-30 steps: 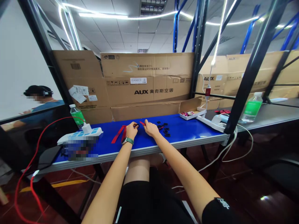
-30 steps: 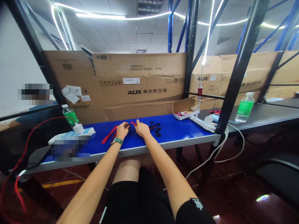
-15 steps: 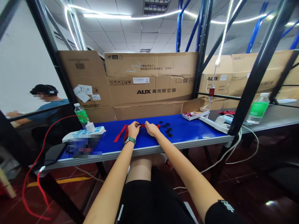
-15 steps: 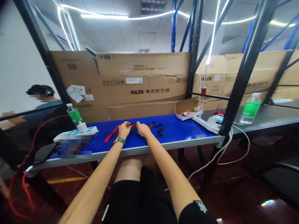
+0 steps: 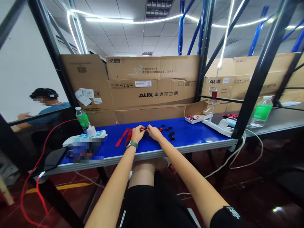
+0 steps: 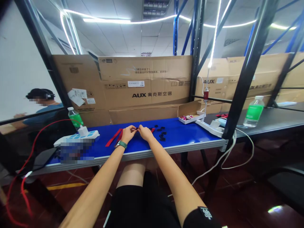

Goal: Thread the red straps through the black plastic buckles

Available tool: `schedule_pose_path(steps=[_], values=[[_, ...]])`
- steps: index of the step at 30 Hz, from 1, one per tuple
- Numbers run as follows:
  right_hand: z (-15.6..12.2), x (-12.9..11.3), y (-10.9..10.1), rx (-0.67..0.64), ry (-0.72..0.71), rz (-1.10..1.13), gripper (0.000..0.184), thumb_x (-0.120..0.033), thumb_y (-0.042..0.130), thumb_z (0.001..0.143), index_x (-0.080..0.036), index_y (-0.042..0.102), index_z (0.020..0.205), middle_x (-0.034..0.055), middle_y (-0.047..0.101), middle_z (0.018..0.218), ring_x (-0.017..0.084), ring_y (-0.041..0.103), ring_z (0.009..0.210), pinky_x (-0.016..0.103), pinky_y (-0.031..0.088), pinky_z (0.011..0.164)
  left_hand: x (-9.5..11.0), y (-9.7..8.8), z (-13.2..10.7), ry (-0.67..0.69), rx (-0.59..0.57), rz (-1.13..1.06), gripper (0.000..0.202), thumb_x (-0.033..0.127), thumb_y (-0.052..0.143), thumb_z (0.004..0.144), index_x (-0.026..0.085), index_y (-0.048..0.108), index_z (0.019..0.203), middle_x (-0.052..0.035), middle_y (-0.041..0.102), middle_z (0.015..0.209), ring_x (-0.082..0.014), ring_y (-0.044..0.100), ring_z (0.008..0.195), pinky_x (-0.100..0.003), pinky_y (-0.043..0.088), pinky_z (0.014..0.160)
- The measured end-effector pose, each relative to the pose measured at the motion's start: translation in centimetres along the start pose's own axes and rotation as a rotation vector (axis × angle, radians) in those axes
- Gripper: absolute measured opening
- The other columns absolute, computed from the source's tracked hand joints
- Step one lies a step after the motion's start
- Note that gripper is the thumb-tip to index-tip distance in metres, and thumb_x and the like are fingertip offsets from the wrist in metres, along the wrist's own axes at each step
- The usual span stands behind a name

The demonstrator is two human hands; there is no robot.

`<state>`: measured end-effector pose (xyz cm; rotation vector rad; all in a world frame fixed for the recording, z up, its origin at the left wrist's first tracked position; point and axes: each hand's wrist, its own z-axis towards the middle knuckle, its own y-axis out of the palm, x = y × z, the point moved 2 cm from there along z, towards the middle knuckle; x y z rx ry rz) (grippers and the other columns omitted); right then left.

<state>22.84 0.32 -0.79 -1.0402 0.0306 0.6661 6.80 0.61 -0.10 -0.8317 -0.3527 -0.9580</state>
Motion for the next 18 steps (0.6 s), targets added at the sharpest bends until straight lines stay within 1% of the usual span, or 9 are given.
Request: schedule_pose_path(steps=[2, 5, 7, 9, 11, 12, 15, 18], values=[[0.2, 0.4, 0.3, 0.020, -0.002, 0.117, 0.016, -0.025, 0.047, 0.101, -0.019, 0.050, 0.116, 0.0050, 0.070, 0.083, 0.018, 0.066, 0.075, 0.024, 0.041, 0.069, 0.2, 0.1, 0.0, 0.041, -0.019, -0.026, 0.008, 0.014, 0.070, 0.078, 0.019, 0.070, 0.084, -0.0027, 0.075, 0.078, -0.0170, 0.072, 0.074, -0.026, 0.055, 0.070], [0.5, 1.0, 0.6, 0.046, 0.006, 0.275, 0.032, -0.019, 0.051, 0.097, -0.017, 0.043, 0.128, 0.0001, 0.067, 0.073, 0.017, 0.064, 0.070, 0.024, 0.043, 0.070, 0.6, 0.2, -0.1, 0.094, -0.056, -0.070, 0.009, 0.013, 0.068, 0.079, 0.019, 0.070, 0.085, -0.0027, 0.075, 0.082, -0.0167, 0.071, 0.076, -0.027, 0.056, 0.073], [0.6, 1.2, 0.6, 0.037, -0.005, 0.355, 0.035, -0.019, 0.052, 0.095, -0.017, 0.045, 0.130, 0.0000, 0.068, 0.074, 0.017, 0.065, 0.073, 0.025, 0.045, 0.074, 0.8, 0.2, -0.1, 0.118, -0.071, -0.079, 0.011, 0.011, 0.065, 0.080, 0.019, 0.070, 0.086, -0.0026, 0.075, 0.084, -0.0166, 0.071, 0.077, -0.027, 0.055, 0.074], [0.6, 1.3, 0.4, 0.021, -0.028, 0.408, 0.030, -0.020, 0.051, 0.094, -0.018, 0.055, 0.124, 0.0030, 0.071, 0.084, 0.018, 0.066, 0.084, 0.027, 0.047, 0.081, 0.9, 0.1, -0.2, 0.139, -0.066, -0.067, 0.013, 0.009, 0.063, 0.080, 0.019, 0.070, 0.085, -0.0026, 0.075, 0.084, -0.0170, 0.070, 0.078, -0.028, 0.055, 0.076], [0.7, 1.5, 0.0, 0.014, -0.042, 0.443, 0.024, -0.023, 0.047, 0.095, -0.019, 0.066, 0.110, 0.0051, 0.073, 0.096, 0.019, 0.066, 0.093, 0.029, 0.046, 0.087, 1.0, 0.0, -0.2, 0.157, -0.053, -0.053, 0.014, 0.008, 0.062, 0.081, 0.019, 0.070, 0.085, -0.0031, 0.075, 0.085, -0.0174, 0.070, 0.079, -0.028, 0.054, 0.078], [0.7, 1.6, -0.2, 0.013, -0.044, 0.462, 0.025, -0.026, 0.046, 0.095, -0.019, 0.069, 0.103, 0.0052, 0.073, 0.098, 0.020, 0.065, 0.095, 0.030, 0.046, 0.088, 1.0, -0.1, -0.2, 0.163, -0.051, -0.051, 0.015, 0.007, 0.061, 0.081, 0.019, 0.070, 0.085, -0.0033, 0.075, 0.085, -0.0175, 0.069, 0.080, -0.029, 0.054, 0.078], [1.0, 2.0, -0.4, 0.024, -0.030, 0.534, 0.027, -0.035, 0.052, 0.092, -0.018, 0.073, 0.091, 0.0043, 0.074, 0.093, 0.020, 0.066, 0.089, 0.029, 0.047, 0.085, 1.3, -0.1, -0.2, 0.190, -0.088, -0.055, 0.018, 0.005, 0.059, 0.081, 0.018, 0.070, 0.086, -0.0032, 0.074, 0.086, -0.0169, 0.068, 0.080, -0.027, 0.053, 0.077], [1.2, 2.5, -0.1, 0.034, 0.015, 0.645, 0.025, -0.039, 0.060, 0.084, -0.017, 0.073, 0.084, 0.0035, 0.074, 0.085, 0.019, 0.066, 0.081, 0.027, 0.049, 0.079, 1.4, 0.1, -0.3, 0.221, -0.131, -0.060, 0.020, 0.004, 0.056, 0.082, 0.018, 0.070, 0.087, -0.0029, 0.073, 0.085, -0.0163, 0.067, 0.080, -0.026, 0.052, 0.076]])
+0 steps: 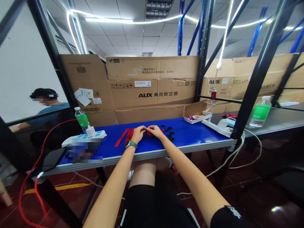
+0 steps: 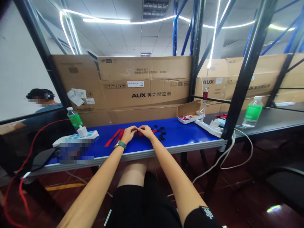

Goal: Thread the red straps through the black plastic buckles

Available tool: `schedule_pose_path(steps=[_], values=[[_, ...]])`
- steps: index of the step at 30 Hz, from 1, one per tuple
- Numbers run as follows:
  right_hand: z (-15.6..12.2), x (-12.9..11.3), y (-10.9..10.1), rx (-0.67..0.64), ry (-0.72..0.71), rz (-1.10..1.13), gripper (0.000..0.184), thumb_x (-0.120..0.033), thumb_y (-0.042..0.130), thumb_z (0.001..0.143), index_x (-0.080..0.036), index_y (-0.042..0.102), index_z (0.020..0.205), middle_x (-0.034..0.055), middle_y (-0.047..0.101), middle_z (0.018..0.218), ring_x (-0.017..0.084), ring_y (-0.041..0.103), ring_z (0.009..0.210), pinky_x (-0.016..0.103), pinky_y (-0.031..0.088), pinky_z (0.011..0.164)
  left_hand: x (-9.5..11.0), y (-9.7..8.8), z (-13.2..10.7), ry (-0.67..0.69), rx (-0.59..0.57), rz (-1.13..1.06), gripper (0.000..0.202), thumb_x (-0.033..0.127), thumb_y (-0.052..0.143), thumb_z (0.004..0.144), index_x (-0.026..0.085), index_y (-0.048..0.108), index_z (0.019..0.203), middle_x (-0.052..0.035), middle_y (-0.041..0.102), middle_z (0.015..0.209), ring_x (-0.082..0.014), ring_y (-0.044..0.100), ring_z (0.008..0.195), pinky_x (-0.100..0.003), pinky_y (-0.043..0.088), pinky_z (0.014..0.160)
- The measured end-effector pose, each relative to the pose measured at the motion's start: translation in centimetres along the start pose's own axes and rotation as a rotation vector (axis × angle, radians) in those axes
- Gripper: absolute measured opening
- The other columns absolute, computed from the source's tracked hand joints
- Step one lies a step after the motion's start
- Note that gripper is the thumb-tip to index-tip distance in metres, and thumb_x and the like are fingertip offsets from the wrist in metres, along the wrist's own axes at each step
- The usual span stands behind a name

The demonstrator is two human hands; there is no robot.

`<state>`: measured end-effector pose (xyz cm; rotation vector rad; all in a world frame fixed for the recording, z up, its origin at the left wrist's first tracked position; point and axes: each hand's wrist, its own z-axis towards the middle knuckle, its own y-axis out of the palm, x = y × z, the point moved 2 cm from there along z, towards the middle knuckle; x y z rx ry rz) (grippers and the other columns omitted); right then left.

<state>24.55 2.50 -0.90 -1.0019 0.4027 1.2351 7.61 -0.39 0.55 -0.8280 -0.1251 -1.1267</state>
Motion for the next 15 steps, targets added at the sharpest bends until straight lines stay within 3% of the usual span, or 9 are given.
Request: schedule_pose_path(steps=[6, 12, 15], values=[[-0.1, 0.6, 0.2, 0.080, 0.102, 0.075, 0.016, -0.029, 0.060, 0.076, -0.016, 0.070, 0.074, 0.0024, 0.072, 0.073, 0.016, 0.066, 0.070, 0.024, 0.049, 0.069, -0.2, 0.5, 0.1, 0.057, -0.053, 0.014, 0.021, 0.003, 0.054, 0.082, 0.017, 0.069, 0.087, -0.0043, 0.071, 0.087, -0.0170, 0.065, 0.083, -0.027, 0.050, 0.078], [-0.5, 0.0, -0.4, 0.372, 0.078, -0.174, 0.012, -0.020, 0.059, 0.076, -0.020, 0.068, 0.083, 0.0030, 0.074, 0.084, 0.018, 0.070, 0.080, 0.026, 0.053, 0.077, -0.5, 0.4, 0.3, 0.061, -0.006, 0.066, 0.021, 0.003, 0.052, 0.083, 0.018, 0.066, 0.089, -0.0049, 0.069, 0.089, -0.0180, 0.063, 0.086, -0.029, 0.050, 0.082], [-0.6, -0.6, -0.1, 0.305, 0.008, -0.209, 0.014, -0.017, 0.060, 0.076, -0.020, 0.068, 0.087, 0.0029, 0.075, 0.087, 0.017, 0.070, 0.081, 0.026, 0.053, 0.079, -0.6, 0.4, 0.3, 0.058, 0.003, 0.081, 0.019, 0.004, 0.052, 0.084, 0.018, 0.065, 0.089, -0.0055, 0.069, 0.091, -0.0186, 0.062, 0.088, -0.030, 0.049, 0.083]])
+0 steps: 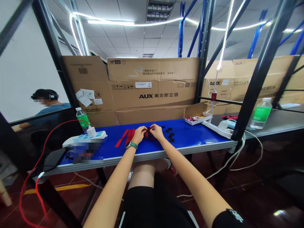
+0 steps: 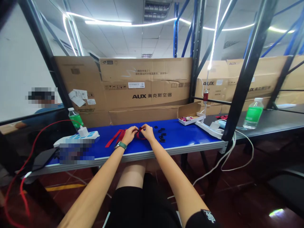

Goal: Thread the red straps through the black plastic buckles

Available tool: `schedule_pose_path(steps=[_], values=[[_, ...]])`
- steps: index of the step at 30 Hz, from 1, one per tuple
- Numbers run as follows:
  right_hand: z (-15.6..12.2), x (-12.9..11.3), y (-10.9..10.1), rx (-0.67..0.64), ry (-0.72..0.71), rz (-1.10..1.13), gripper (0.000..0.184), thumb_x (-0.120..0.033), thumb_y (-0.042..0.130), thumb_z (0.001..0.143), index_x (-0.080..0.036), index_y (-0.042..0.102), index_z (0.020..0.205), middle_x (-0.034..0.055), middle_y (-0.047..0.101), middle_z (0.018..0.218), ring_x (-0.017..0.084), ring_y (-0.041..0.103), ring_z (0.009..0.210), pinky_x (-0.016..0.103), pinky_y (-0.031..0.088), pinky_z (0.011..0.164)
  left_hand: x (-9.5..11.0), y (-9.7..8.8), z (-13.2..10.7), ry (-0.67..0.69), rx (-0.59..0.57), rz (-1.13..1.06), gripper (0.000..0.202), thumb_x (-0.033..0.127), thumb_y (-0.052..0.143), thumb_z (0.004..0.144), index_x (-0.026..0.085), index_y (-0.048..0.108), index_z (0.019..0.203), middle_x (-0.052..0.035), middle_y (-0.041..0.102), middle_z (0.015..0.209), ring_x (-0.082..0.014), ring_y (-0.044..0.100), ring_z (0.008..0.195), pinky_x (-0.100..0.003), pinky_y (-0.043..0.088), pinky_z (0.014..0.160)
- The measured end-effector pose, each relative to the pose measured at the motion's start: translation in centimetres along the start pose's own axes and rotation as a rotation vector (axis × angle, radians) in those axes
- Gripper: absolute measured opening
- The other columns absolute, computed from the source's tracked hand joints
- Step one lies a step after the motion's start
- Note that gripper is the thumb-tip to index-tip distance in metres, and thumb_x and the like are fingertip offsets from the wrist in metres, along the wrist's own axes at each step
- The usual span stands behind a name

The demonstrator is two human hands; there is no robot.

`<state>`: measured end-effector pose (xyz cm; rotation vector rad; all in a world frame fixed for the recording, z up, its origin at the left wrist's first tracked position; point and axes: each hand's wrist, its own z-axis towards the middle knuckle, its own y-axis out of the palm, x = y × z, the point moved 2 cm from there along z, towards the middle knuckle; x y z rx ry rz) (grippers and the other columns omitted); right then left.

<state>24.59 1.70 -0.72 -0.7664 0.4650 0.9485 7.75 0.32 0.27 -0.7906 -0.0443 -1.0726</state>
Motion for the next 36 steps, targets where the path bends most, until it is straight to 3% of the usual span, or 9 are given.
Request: schedule_pose_path(steps=[3, 6, 14, 18, 24, 27, 31, 36], values=[[-0.1, -0.5, 0.1, -0.090, -0.084, 0.018, 0.015, -0.019, 0.060, 0.080, -0.020, 0.071, 0.091, 0.0022, 0.075, 0.086, 0.017, 0.070, 0.081, 0.026, 0.052, 0.078, 0.1, 0.0, 0.0, 0.011, -0.023, 0.002, 0.018, 0.007, 0.052, 0.086, 0.019, 0.066, 0.090, -0.0056, 0.069, 0.091, -0.0189, 0.062, 0.088, -0.031, 0.049, 0.084], [-0.1, -0.6, -0.1, -0.099, -0.099, -0.026, 0.017, -0.019, 0.059, 0.083, -0.021, 0.073, 0.093, 0.0022, 0.074, 0.083, 0.018, 0.068, 0.077, 0.028, 0.052, 0.078, 0.4, -0.1, -0.1, 0.010, -0.023, 0.013, 0.019, 0.008, 0.052, 0.087, 0.019, 0.066, 0.091, -0.0054, 0.068, 0.091, -0.0190, 0.062, 0.088, -0.031, 0.049, 0.085], [-0.1, -1.3, 0.1, -0.186, -0.243, -0.166, 0.023, -0.011, 0.056, 0.088, -0.021, 0.076, 0.095, 0.0073, 0.072, 0.093, 0.020, 0.064, 0.089, 0.031, 0.048, 0.087, 0.5, -0.9, -0.1, -0.057, 0.084, 0.018, 0.016, 0.009, 0.055, 0.087, 0.019, 0.067, 0.090, -0.0052, 0.071, 0.091, -0.0188, 0.065, 0.088, -0.031, 0.051, 0.085], [-0.2, -1.6, 0.0, -0.170, -0.241, -0.140, 0.020, -0.013, 0.057, 0.090, -0.020, 0.075, 0.095, 0.0080, 0.073, 0.095, 0.021, 0.065, 0.091, 0.031, 0.048, 0.088, 0.6, -1.0, -0.2, -0.097, 0.112, -0.059, 0.012, 0.013, 0.057, 0.087, 0.020, 0.066, 0.091, -0.0034, 0.073, 0.088, -0.0171, 0.068, 0.082, -0.028, 0.053, 0.080], [-0.4, -1.6, 0.0, -0.165, -0.269, -0.122, 0.018, -0.013, 0.060, 0.088, -0.019, 0.076, 0.094, 0.0081, 0.074, 0.094, 0.021, 0.066, 0.090, 0.032, 0.049, 0.087, 1.1, -1.3, -0.2, -0.092, 0.102, 0.006, 0.014, 0.012, 0.060, 0.084, 0.020, 0.071, 0.087, -0.0028, 0.075, 0.085, -0.0172, 0.068, 0.078, -0.028, 0.054, 0.078], [-0.4, -1.5, 0.1, -0.188, -0.221, -0.077, 0.017, -0.014, 0.061, 0.086, -0.019, 0.075, 0.091, 0.0071, 0.075, 0.092, 0.021, 0.068, 0.088, 0.032, 0.050, 0.086, 0.9, -1.4, -0.2, -0.101, 0.140, 0.037, 0.014, 0.013, 0.063, 0.083, 0.020, 0.075, 0.086, -0.0050, 0.076, 0.089, -0.0186, 0.069, 0.081, -0.031, 0.055, 0.080], [-0.5, -1.1, -0.2, -0.146, -0.042, 0.076, 0.023, -0.015, 0.059, 0.083, -0.018, 0.071, 0.102, 0.0039, 0.075, 0.080, 0.019, 0.070, 0.071, 0.030, 0.054, 0.074, 0.7, -1.1, -0.3, -0.079, 0.116, 0.000, 0.015, 0.014, 0.064, 0.084, 0.020, 0.077, 0.087, -0.0069, 0.077, 0.093, -0.0192, 0.071, 0.084, -0.032, 0.057, 0.080], [-0.6, -1.1, -0.4, -0.148, -0.015, 0.198, 0.026, -0.022, 0.054, 0.087, -0.020, 0.066, 0.110, 0.0026, 0.074, 0.078, 0.019, 0.071, 0.070, 0.032, 0.056, 0.078, 0.6, -0.9, -0.3, -0.069, 0.090, -0.019, 0.018, 0.013, 0.062, 0.085, 0.021, 0.077, 0.089, -0.0065, 0.077, 0.094, -0.0198, 0.071, 0.088, -0.033, 0.057, 0.084]])
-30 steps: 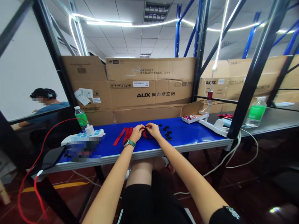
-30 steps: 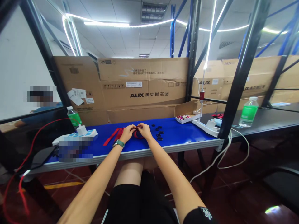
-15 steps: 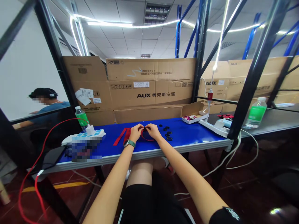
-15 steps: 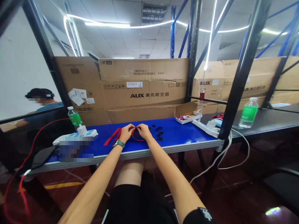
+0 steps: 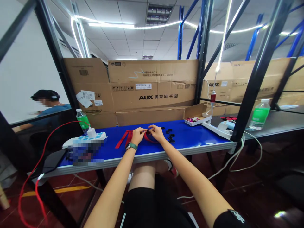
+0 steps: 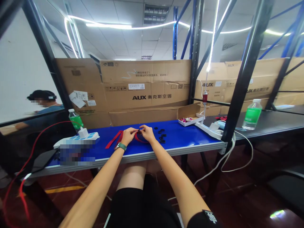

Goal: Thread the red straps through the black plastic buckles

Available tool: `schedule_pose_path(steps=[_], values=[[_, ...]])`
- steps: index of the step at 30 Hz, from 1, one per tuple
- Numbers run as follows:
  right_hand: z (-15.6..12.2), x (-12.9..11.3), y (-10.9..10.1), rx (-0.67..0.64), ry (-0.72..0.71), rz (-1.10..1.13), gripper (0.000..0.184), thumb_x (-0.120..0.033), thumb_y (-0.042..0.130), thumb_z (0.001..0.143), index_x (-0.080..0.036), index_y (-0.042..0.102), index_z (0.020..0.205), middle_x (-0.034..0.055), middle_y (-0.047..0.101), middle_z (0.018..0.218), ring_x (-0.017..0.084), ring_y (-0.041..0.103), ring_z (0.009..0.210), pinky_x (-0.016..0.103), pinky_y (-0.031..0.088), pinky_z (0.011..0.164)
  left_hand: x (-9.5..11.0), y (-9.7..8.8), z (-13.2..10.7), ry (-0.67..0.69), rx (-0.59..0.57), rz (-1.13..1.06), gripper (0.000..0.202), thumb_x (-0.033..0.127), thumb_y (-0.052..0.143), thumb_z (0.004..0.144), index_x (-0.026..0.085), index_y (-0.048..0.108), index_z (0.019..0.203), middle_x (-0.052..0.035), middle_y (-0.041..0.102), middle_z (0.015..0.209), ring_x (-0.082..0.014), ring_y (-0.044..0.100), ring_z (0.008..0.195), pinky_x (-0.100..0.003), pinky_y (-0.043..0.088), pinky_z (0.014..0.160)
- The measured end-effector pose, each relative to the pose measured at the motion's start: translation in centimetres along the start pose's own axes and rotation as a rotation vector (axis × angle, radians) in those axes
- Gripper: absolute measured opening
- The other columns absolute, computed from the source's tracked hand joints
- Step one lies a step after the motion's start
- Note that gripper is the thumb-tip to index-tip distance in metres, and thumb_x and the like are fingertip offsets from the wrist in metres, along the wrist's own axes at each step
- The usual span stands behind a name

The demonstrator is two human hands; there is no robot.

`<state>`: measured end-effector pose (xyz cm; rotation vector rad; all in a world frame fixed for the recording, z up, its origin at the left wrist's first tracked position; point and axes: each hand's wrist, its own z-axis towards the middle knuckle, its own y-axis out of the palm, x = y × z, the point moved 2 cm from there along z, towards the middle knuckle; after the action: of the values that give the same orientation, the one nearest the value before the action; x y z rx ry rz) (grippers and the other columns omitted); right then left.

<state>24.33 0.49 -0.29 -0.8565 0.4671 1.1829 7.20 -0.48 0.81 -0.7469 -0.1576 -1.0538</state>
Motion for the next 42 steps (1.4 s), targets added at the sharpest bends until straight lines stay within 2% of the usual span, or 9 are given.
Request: schedule_pose_path(steps=[3, 7, 17, 22, 27, 30, 33, 37, 42], values=[[0.0, 0.2, 0.4, -0.001, 0.026, 0.070, 0.031, -0.030, 0.044, 0.095, -0.021, 0.061, 0.119, 0.0040, 0.074, 0.088, 0.017, 0.070, 0.074, 0.032, 0.056, 0.079, 0.0, -0.1, 0.0, -0.036, 0.009, 0.021, 0.020, 0.010, 0.060, 0.084, 0.021, 0.075, 0.089, -0.0045, 0.077, 0.089, -0.0191, 0.071, 0.083, -0.032, 0.056, 0.082], [0.1, 0.9, 1.0, -0.052, 0.022, 0.059, 0.039, -0.043, 0.059, 0.091, -0.021, 0.057, 0.123, 0.0034, 0.073, 0.091, 0.018, 0.069, 0.088, 0.032, 0.053, 0.085, 0.2, 0.0, 0.0, -0.038, 0.001, 0.071, 0.018, 0.009, 0.057, 0.083, 0.021, 0.070, 0.086, -0.0036, 0.075, 0.082, -0.0190, 0.070, 0.077, -0.029, 0.053, 0.075], [0.4, 2.4, 2.1, -0.173, 0.082, 0.242, 0.041, -0.036, 0.063, 0.089, -0.021, 0.049, 0.124, 0.0038, 0.069, 0.097, 0.016, 0.070, 0.081, 0.032, 0.054, 0.081, -1.7, 0.0, 0.1, -0.154, 0.168, 0.009, 0.014, 0.012, 0.047, 0.090, 0.021, 0.058, 0.093, -0.0033, 0.069, 0.081, -0.0164, 0.065, 0.064, -0.027, 0.049, 0.065], [0.0, 2.1, 2.2, -0.217, 0.056, 0.017, 0.062, -0.030, 0.077, 0.077, -0.020, 0.046, 0.130, 0.0005, 0.071, 0.090, 0.018, 0.070, 0.088, 0.032, 0.051, 0.086, -2.1, -0.4, 0.1, -0.118, 0.271, 0.111, 0.012, 0.012, 0.050, 0.086, 0.021, 0.058, 0.087, -0.0076, 0.068, 0.090, -0.0221, 0.065, 0.086, -0.033, 0.051, 0.080], [-0.4, 0.8, 1.9, -0.226, 0.041, -0.080, 0.039, -0.038, 0.068, 0.086, -0.023, 0.052, 0.118, -0.0009, 0.072, 0.087, 0.017, 0.068, 0.083, 0.030, 0.048, 0.079, -3.1, -0.6, 0.1, -0.164, 0.333, 0.161, 0.014, 0.009, 0.051, 0.083, 0.020, 0.058, 0.086, -0.0097, 0.066, 0.090, -0.0252, 0.063, 0.090, -0.039, 0.050, 0.086], [-0.8, -0.1, 2.1, -0.274, 0.014, -0.271, 0.047, -0.045, 0.077, 0.077, -0.024, 0.054, 0.112, 0.0001, 0.071, 0.092, 0.021, 0.066, 0.092, 0.032, 0.043, 0.081, -3.3, -0.5, 0.1, -0.167, 0.326, 0.127, 0.012, 0.010, 0.052, 0.083, 0.021, 0.057, 0.087, -0.0086, 0.066, 0.089, -0.0242, 0.064, 0.088, -0.038, 0.050, 0.084], [-1.1, -0.8, 2.3, -0.304, -0.019, -0.432, 0.052, -0.031, 0.080, 0.072, -0.024, 0.055, 0.116, 0.0006, 0.071, 0.096, 0.024, 0.063, 0.099, 0.034, 0.040, 0.084, -3.2, -0.8, 0.1, -0.178, 0.376, 0.117, 0.013, 0.009, 0.051, 0.083, 0.021, 0.055, 0.086, -0.0071, 0.064, 0.088, -0.0227, 0.063, 0.087, -0.036, 0.049, 0.083], [-1.2, -1.3, 1.5, -0.213, -0.001, -0.622, 0.037, -0.006, 0.056, 0.082, -0.026, 0.067, 0.111, 0.0047, 0.070, 0.106, 0.024, 0.059, 0.105, 0.036, 0.037, 0.089, -2.8, -1.4, -0.2, -0.273, 0.517, 0.181, 0.017, 0.005, 0.048, 0.081, 0.021, 0.052, 0.086, -0.0071, 0.060, 0.088, -0.0233, 0.060, 0.089, -0.037, 0.045, 0.086], [-1.0, -1.5, 0.4, -0.132, 0.089, -0.799, 0.043, -0.002, 0.048, 0.084, -0.024, 0.076, 0.107, 0.0095, 0.070, 0.112, 0.024, 0.054, 0.115, 0.034, 0.036, 0.096, -2.1, -1.8, -0.6, -0.501, 0.515, 0.327, 0.019, 0.003, 0.054, 0.072, 0.019, 0.052, 0.081, -0.0081, 0.059, 0.089, -0.0246, 0.058, 0.091, -0.037, 0.043, 0.085]])
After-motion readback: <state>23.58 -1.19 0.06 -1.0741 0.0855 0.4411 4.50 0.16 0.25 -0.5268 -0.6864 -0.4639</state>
